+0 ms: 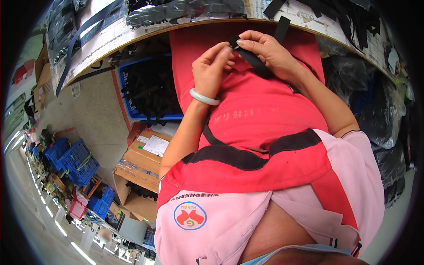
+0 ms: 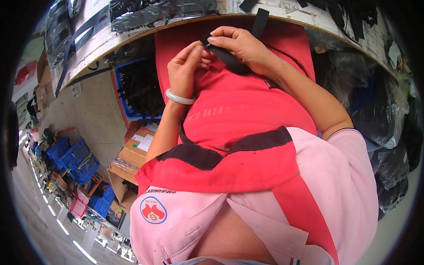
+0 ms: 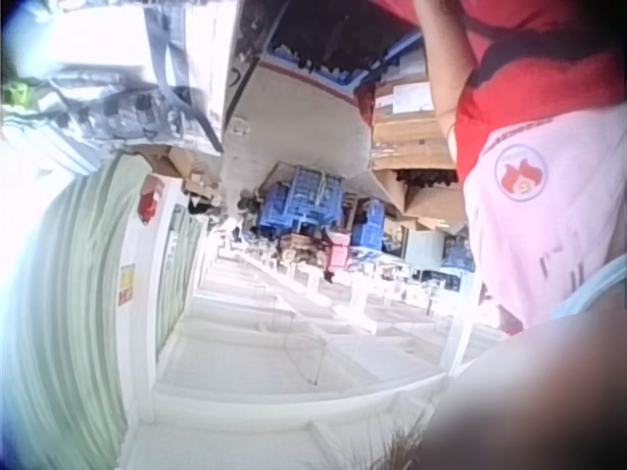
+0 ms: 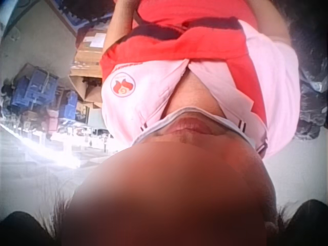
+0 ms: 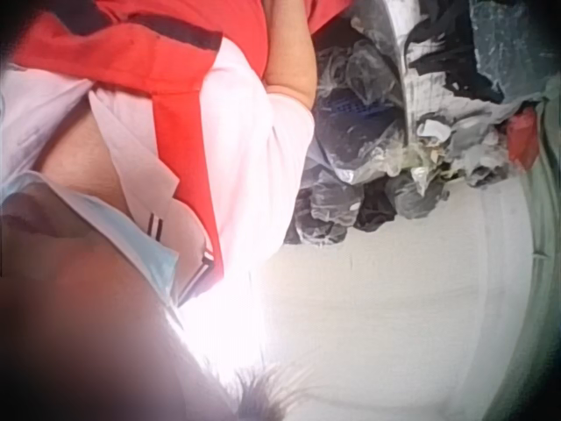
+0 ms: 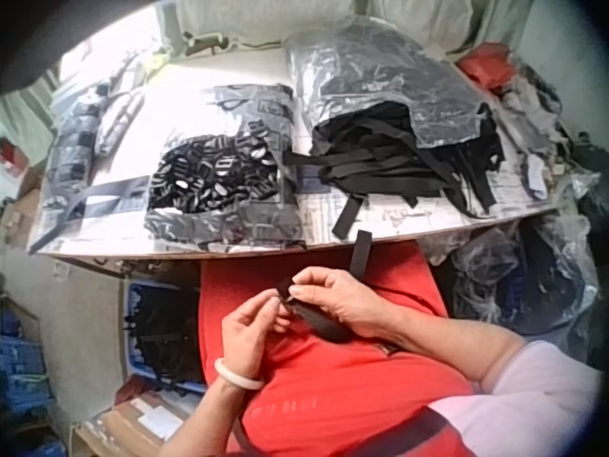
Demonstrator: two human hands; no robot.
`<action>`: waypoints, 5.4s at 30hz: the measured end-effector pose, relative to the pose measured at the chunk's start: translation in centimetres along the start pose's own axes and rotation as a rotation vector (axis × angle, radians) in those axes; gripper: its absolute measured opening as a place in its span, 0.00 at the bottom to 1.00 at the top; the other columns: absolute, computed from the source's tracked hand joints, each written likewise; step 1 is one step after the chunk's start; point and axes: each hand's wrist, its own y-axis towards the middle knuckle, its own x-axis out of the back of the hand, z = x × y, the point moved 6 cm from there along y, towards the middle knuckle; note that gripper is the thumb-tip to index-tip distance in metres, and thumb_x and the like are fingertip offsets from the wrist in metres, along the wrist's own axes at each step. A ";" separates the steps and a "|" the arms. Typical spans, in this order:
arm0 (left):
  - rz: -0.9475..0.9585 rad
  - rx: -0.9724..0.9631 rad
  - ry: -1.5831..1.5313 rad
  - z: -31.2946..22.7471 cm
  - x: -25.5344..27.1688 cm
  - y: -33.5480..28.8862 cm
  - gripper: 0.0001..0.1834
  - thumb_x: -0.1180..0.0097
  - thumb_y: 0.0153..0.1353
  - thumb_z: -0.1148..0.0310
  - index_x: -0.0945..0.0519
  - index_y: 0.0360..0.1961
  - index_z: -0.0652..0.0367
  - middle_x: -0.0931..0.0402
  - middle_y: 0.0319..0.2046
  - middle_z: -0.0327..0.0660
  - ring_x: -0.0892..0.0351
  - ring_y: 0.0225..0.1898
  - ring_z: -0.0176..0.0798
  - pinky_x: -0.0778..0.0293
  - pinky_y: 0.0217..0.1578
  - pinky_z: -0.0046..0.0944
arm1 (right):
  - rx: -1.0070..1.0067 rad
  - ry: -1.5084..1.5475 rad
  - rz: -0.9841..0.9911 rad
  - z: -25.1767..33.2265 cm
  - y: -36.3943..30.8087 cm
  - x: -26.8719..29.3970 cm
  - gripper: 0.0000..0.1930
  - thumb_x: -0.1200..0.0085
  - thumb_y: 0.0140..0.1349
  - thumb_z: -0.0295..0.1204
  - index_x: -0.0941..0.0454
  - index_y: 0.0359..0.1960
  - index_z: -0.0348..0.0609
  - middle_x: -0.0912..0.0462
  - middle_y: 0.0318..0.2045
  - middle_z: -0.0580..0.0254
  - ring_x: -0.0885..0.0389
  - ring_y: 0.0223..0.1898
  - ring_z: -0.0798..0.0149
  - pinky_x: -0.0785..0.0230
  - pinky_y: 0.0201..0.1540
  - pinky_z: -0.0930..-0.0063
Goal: Assembling plastic buckles onto nylon straps at a factory workbench.
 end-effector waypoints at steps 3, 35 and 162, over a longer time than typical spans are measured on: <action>0.037 0.333 -0.295 1.5 0.1 0.2 0.14 0.43 0.64 0.70 0.21 0.47 0.69 0.18 0.31 0.43 0.18 0.30 0.33 0.22 0.30 0.29 | 0.071 -0.398 -0.034 0.6 -0.3 0.3 0.07 0.43 0.64 0.34 0.19 0.40 0.47 0.24 0.25 0.76 0.30 0.23 0.83 0.38 0.23 0.89; 0.148 -0.113 0.032 -3.8 -0.5 -1.9 0.08 0.43 0.60 0.80 0.18 0.40 0.69 0.21 0.30 0.39 0.22 0.32 0.29 0.27 0.34 0.26 | -0.029 -0.126 0.067 0.6 0.1 0.7 0.11 0.43 0.64 0.38 0.22 0.33 0.43 0.30 0.17 0.75 0.34 0.18 0.81 0.40 0.21 0.86; 0.361 0.429 -0.461 1.8 -0.5 1.7 0.10 0.42 0.63 0.65 0.23 0.39 0.61 0.27 0.29 0.41 0.22 0.32 0.41 0.22 0.24 0.37 | 0.284 -1.503 0.036 -2.5 11.0 10.6 0.27 0.43 0.57 0.49 0.25 0.56 0.49 0.24 0.55 0.51 0.27 0.56 0.50 0.37 0.60 0.58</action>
